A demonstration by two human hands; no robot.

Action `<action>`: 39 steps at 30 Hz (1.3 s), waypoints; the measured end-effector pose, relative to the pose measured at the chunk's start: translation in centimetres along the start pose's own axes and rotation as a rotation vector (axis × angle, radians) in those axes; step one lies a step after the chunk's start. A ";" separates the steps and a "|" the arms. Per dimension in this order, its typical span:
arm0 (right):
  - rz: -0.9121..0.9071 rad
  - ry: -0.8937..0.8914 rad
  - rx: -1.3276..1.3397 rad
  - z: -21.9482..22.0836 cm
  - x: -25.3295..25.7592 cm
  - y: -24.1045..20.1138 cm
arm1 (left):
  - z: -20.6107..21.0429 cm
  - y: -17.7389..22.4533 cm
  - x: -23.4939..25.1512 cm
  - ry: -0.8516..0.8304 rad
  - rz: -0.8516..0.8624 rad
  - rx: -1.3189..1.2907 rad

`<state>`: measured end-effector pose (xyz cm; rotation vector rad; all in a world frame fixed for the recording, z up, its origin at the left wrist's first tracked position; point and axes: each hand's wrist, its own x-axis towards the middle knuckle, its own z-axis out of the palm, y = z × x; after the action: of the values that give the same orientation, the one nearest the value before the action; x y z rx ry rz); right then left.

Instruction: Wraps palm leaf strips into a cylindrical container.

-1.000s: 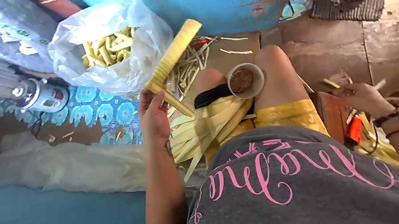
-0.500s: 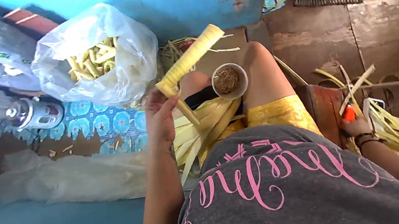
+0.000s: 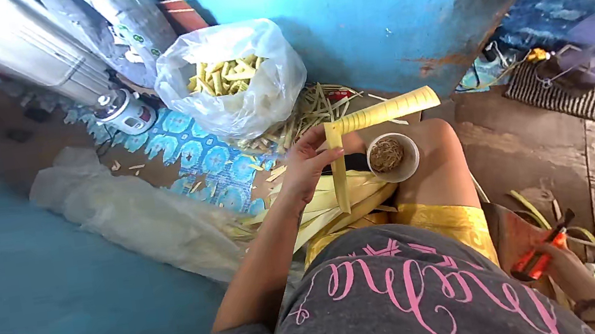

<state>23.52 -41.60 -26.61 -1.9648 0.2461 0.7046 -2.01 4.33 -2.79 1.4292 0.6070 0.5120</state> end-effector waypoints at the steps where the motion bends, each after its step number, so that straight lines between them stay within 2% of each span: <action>1: -0.123 -0.074 0.078 0.4 -0.1 -2.1 | 0.1 0.1 -0.1 -0.006 0.001 -0.003; 3: -0.370 -0.255 0.064 2.1 -2.8 -8.7 | 0.3 0.4 -0.1 -0.005 -0.008 -0.023; 5: -0.626 -0.442 -0.052 5.1 -7.7 -15.7 | 0.8 0.9 -0.6 -0.001 -0.020 -0.037; 8: -0.959 -0.631 -0.272 11.0 -13.8 -22.8 | 1.4 0.6 -0.6 -0.004 0.009 -0.157; 10: -1.144 -0.613 -0.399 15.1 -15.8 -25.2 | 1.7 0.6 -0.7 -0.008 0.013 -0.214; 13: -1.447 -0.431 -0.480 19.8 -17.2 -27.0 | 1.6 0.6 -0.9 -0.034 0.013 -0.276; 15: -1.585 -0.355 -0.484 21.8 -17.9 -27.7 | 1.5 0.8 -1.1 -0.078 -0.017 -0.328; 16: -1.600 -0.355 -0.509 22.4 -18.3 -27.9 | 1.6 1.0 -1.3 -0.111 -0.041 -0.355; 19: -1.463 -0.460 -0.624 23.3 -18.8 -27.7 | 2.5 0.8 -2.0 -0.196 -0.135 -0.389; 22: -1.377 -0.549 -0.651 23.2 -18.4 -27.2 | 2.3 0.2 -2.0 -0.190 -0.146 -0.376; 25: -1.353 -0.669 -0.589 22.0 -16.7 -26.0 | -1.6 1.2 -0.7 -0.118 -0.012 -0.262; 28: -1.138 -0.892 -0.686 20.2 -14.7 -24.4 | -8.3 2.2 1.7 -0.137 0.116 -0.236; 29: -1.059 -0.946 -0.758 20.2 -14.1 -23.8 | -10.6 2.2 2.9 -0.029 0.142 -0.257; 31: -0.948 -1.002 -0.862 20.3 -13.4 -22.8 | -14.8 1.1 5.8 0.396 0.112 -0.340; 32: -0.933 -1.010 -0.882 20.3 -13.2 -22.4 | -16.9 -0.2 7.0 0.605 0.082 -0.355; 34: -0.883 -1.027 -0.924 20.3 -13.1 -22.3 | -20.4 -3.8 7.7 0.859 0.011 -0.290; 37: -0.839 -1.044 -0.958 20.2 -12.4 -22.1 | -22.6 -8.4 5.2 1.024 -0.031 -0.099; 39: -0.837 -1.071 -1.024 20.1 -11.8 -22.0 | -23.4 -10.7 2.8 1.025 -0.038 0.130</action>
<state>16.47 -15.04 -10.16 -1.9317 -1.7561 1.2832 -15.70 22.81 -14.61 1.1997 1.4904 1.2038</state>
